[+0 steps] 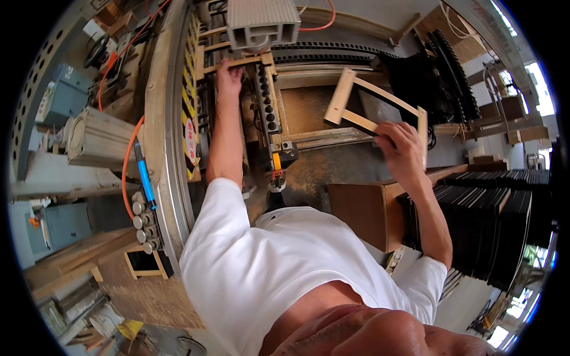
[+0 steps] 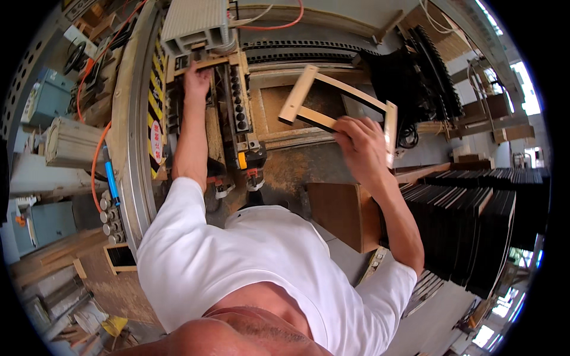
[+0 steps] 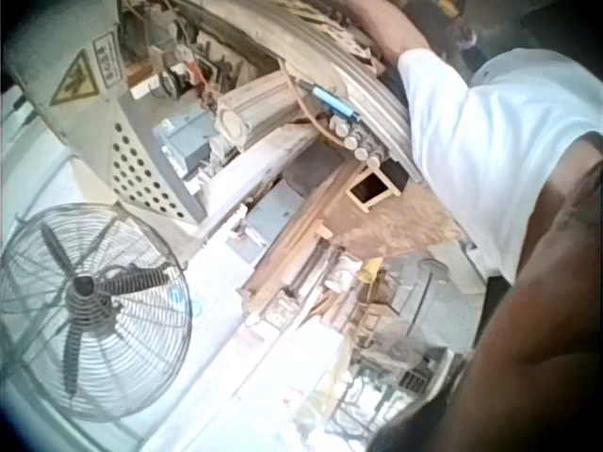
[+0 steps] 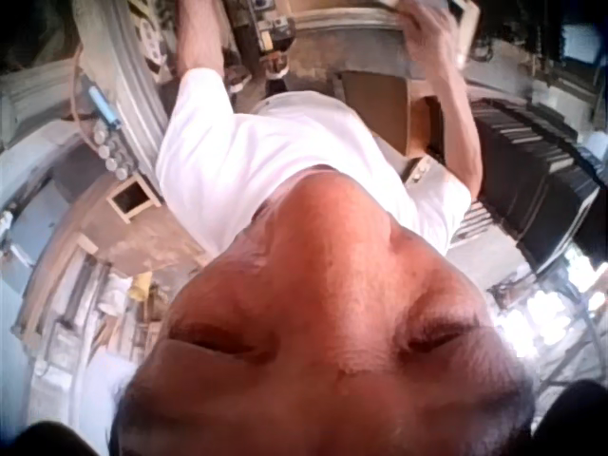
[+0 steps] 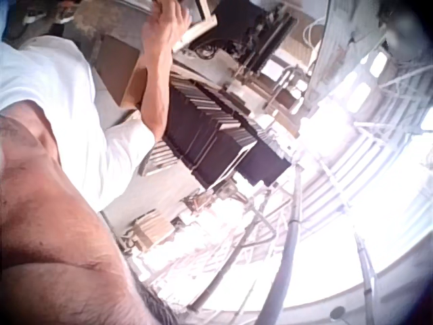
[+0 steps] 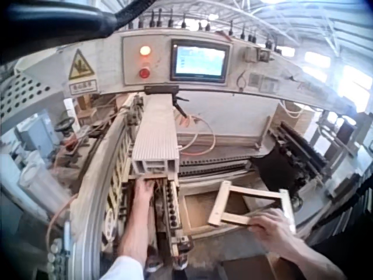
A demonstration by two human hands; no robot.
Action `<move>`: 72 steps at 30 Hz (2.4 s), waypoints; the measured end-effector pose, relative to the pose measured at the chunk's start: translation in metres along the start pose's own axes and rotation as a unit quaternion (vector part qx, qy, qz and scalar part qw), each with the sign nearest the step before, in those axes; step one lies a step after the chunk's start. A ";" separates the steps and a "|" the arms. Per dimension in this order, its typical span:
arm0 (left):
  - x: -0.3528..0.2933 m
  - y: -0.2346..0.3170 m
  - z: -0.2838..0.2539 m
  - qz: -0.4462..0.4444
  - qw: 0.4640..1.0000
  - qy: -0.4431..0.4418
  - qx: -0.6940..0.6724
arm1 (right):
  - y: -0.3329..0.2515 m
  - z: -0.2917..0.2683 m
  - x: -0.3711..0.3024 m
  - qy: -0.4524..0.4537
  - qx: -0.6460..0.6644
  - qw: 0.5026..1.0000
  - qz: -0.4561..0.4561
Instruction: The person repeatedly picks up small wooden frames from a workbench and places them onto a machine, then removes them and returns them to the bench. The cycle continues with multiple frames in a workshop setting.
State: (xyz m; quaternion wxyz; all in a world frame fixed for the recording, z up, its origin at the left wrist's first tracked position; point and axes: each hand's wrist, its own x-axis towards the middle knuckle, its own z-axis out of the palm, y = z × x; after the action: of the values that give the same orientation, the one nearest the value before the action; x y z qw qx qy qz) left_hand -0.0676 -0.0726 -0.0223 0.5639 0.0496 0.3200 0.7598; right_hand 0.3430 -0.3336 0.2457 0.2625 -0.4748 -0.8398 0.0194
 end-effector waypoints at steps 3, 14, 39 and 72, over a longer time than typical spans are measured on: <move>-0.099 -0.018 -0.017 -0.045 0.999 -0.018 0.024 | 0.005 0.058 0.028 -0.006 0.039 0.997 -0.067; -0.450 0.001 -0.100 -0.045 0.997 0.057 0.022 | -0.048 0.295 0.133 0.018 0.122 0.956 -0.267; -0.610 -0.062 -0.242 0.150 0.883 0.443 -0.029 | -0.027 0.371 0.305 -0.091 -0.201 0.926 -0.307; -0.663 0.072 -0.259 0.361 0.748 0.543 0.119 | -0.009 0.298 0.284 -0.013 0.074 0.954 -0.290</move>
State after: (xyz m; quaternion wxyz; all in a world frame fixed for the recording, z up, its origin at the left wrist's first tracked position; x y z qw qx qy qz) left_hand -0.0021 -0.7850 0.0016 -0.0322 -0.1926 0.6184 0.7612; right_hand 0.0823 -0.0446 0.1120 0.2804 -0.1894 -0.9409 0.0102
